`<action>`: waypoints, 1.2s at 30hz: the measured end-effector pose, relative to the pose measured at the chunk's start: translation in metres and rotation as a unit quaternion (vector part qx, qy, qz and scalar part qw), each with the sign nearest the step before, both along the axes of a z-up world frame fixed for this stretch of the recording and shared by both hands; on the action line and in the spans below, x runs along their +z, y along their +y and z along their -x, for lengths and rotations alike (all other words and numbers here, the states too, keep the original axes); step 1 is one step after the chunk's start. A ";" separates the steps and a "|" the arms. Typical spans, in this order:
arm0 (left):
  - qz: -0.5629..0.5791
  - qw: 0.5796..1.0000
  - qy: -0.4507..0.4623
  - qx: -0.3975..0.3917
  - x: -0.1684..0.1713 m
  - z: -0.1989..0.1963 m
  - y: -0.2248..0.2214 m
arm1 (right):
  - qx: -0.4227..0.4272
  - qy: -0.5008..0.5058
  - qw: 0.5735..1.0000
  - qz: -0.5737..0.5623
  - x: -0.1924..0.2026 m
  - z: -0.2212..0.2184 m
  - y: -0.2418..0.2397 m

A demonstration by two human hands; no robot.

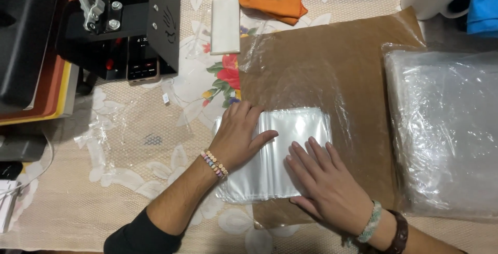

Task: Smoothing out wrinkles from plastic bags by hand on a flat surface and organizing them into stacks or larger sleeves.

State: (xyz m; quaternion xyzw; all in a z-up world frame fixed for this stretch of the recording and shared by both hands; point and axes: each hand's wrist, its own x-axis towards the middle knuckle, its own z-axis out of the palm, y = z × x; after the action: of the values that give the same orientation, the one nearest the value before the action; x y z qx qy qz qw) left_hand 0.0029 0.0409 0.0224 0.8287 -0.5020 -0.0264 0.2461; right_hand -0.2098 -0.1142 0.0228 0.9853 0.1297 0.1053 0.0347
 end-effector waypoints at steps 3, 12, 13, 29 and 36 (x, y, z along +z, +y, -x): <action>-0.020 1.000 -0.016 0.017 -0.002 -0.005 -0.007 | 0.011 -0.002 1.000 -0.009 -0.003 -0.007 0.009; -0.154 0.986 0.020 0.065 -0.004 -0.013 -0.037 | 0.012 0.017 0.999 -0.039 -0.022 -0.004 0.020; -0.140 0.988 0.035 0.057 -0.003 -0.010 -0.037 | 0.004 0.017 0.999 -0.031 -0.025 -0.001 0.021; 0.039 0.951 0.308 0.005 0.001 -0.029 -0.026 | -0.148 0.115 0.949 -0.255 0.036 -0.034 -0.049; 0.065 0.958 0.277 0.020 0.025 -0.035 -0.021 | -0.278 0.022 0.842 -0.461 0.025 -0.069 -0.050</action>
State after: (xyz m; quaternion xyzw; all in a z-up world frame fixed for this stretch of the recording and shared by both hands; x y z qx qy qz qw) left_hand 0.0381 0.0197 0.0470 0.7812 -0.3976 -0.2176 0.4293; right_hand -0.1408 -0.1644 0.0475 0.8845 -0.2126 0.1170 -0.3984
